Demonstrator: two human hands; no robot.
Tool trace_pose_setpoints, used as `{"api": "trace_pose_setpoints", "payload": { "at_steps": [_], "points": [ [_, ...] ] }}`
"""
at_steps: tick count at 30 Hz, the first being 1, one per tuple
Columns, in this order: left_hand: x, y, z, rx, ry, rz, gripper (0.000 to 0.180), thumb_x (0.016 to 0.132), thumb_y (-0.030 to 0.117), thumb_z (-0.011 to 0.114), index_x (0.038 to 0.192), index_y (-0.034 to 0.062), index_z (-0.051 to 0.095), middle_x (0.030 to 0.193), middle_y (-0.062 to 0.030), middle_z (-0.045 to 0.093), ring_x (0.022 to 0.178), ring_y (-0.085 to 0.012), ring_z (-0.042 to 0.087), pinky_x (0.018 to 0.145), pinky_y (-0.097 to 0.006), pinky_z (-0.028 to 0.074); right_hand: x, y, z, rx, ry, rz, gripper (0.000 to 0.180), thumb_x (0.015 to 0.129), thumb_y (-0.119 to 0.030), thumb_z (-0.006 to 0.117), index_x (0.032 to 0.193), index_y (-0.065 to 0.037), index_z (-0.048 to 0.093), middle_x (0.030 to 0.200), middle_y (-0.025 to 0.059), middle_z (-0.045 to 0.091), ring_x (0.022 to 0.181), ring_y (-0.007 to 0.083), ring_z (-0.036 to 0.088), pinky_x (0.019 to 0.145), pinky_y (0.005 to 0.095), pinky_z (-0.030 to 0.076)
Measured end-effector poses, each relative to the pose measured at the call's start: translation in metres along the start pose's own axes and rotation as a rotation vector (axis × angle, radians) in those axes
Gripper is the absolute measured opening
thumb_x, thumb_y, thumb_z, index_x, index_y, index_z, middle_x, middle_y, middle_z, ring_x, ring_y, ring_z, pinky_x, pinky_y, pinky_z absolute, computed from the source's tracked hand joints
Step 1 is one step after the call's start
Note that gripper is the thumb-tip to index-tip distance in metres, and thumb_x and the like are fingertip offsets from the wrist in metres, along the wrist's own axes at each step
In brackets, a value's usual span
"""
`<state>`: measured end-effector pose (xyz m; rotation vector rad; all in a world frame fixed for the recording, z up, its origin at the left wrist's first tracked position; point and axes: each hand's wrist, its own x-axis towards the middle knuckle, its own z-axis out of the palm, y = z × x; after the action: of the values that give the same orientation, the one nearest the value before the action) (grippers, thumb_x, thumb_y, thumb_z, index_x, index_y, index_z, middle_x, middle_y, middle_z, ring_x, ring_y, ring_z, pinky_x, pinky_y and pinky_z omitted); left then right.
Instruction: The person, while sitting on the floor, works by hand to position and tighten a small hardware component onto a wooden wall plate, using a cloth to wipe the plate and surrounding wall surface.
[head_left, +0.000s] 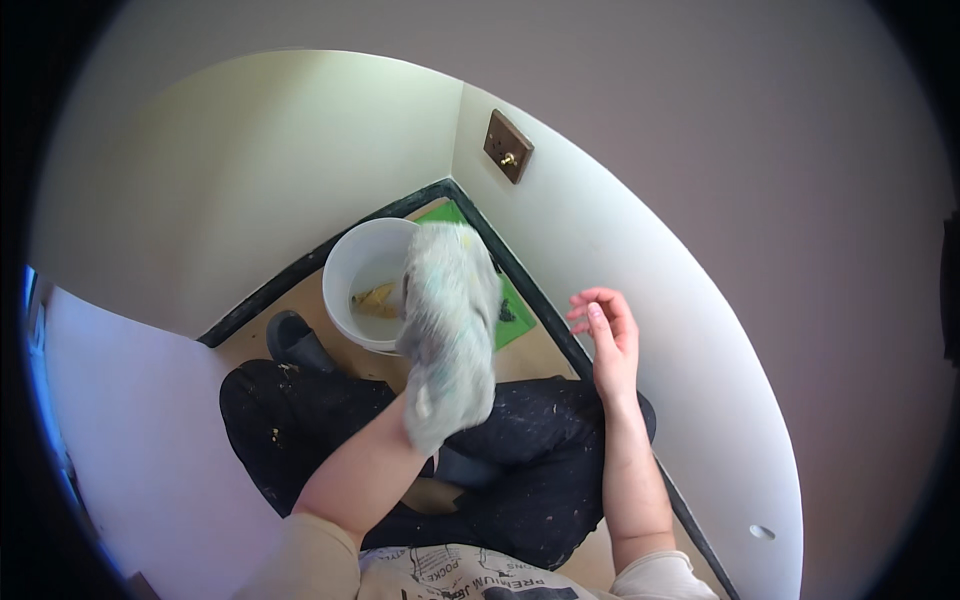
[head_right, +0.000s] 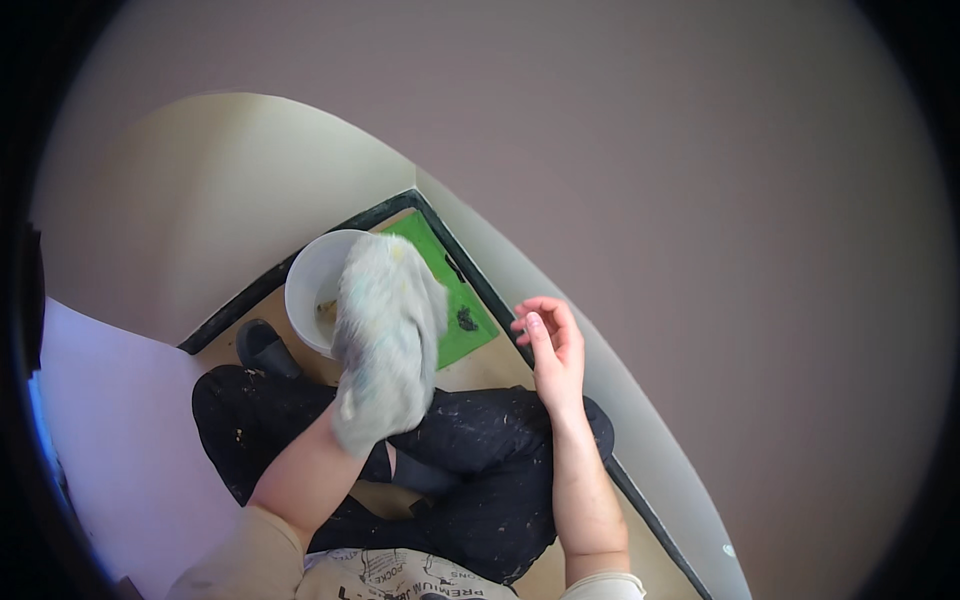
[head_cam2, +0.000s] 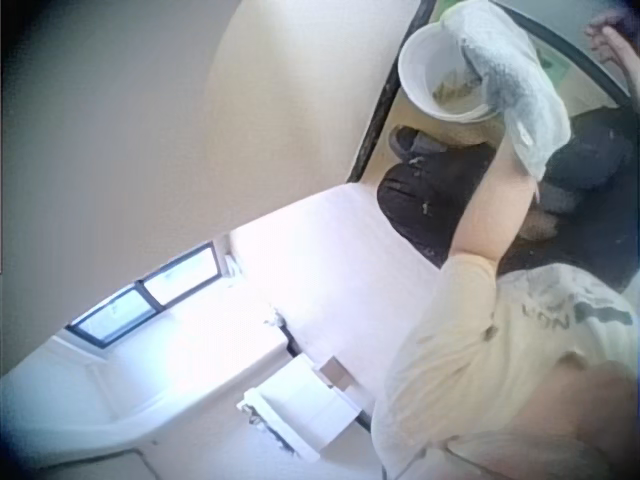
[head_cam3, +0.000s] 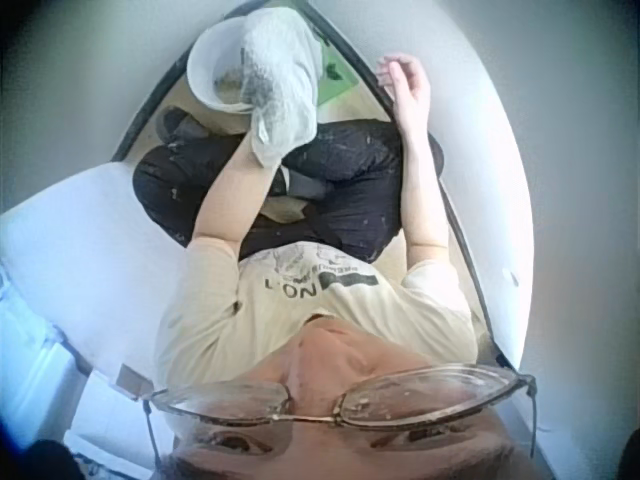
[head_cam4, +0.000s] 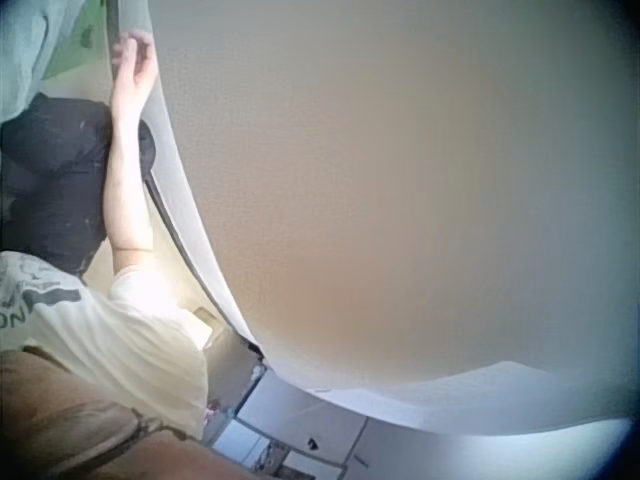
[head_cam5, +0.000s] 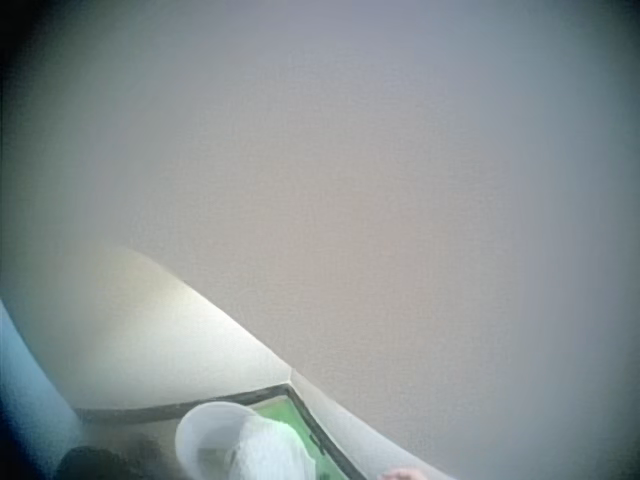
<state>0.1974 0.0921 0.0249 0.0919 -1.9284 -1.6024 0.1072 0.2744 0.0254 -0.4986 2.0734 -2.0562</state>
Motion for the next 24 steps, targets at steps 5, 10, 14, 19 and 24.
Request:
{"api": "trace_pose_setpoints", "payload": {
  "at_steps": [5,10,14,19,24],
  "points": [
    [0.103,-0.067,0.048,0.290,0.287,-0.026,0.053,0.110,0.032,0.050,0.155,0.0076,0.037,0.148,-0.0096,0.050,0.129,-0.0185,0.054,0.109,-0.035,0.047,0.007,0.012,0.029,0.062,-0.071,0.109,0.023,0.109,-0.018,0.051,0.118,0.000,0.063,0.108,0.0100,0.069,0.090,0.0127,0.064,0.074,0.0263,0.051],
    [0.164,-0.116,0.109,0.452,0.391,-0.156,0.053,0.110,0.034,0.049,0.156,0.0084,0.037,0.150,-0.0093,0.049,0.130,-0.0193,0.053,0.110,-0.035,0.046,0.002,0.013,0.019,-0.066,-0.121,0.135,0.024,0.109,-0.017,0.050,0.118,0.001,0.064,0.106,0.0093,0.069,0.089,0.0120,0.063,0.074,0.0261,0.051],
    [0.186,-0.131,0.124,0.574,0.409,-0.218,0.054,0.110,0.035,0.048,0.156,0.0090,0.037,0.151,-0.0091,0.048,0.132,-0.0199,0.052,0.111,-0.036,0.045,0.004,0.007,0.016,-0.115,-0.157,0.149,0.025,0.109,-0.015,0.049,0.118,0.002,0.064,0.105,0.0097,0.070,0.089,0.0124,0.063,0.074,0.0263,0.052],
    [0.207,-0.145,0.128,0.700,0.356,-0.289,0.055,0.110,0.036,0.047,0.156,0.0098,0.037,0.152,-0.0088,0.047,0.134,-0.0207,0.051,0.113,-0.036,0.043,0.001,0.002,0.016,-0.076,-0.171,0.135,0.025,0.109,-0.015,0.049,0.117,0.003,0.065,0.103,0.0098,0.069,0.089,0.0125,0.063,0.075,0.0263,0.051],
    [0.212,-0.171,0.117,0.929,0.286,-0.320,0.055,0.109,0.037,0.046,0.157,0.0105,0.036,0.154,-0.0085,0.047,0.136,-0.0215,0.050,0.114,-0.036,0.042,0.004,-0.002,0.025,-0.033,-0.150,0.158,0.025,0.109,-0.015,0.050,0.115,0.003,0.066,0.100,0.0089,0.069,0.088,0.0122,0.062,0.074,0.0258,0.050]
  ]
}}
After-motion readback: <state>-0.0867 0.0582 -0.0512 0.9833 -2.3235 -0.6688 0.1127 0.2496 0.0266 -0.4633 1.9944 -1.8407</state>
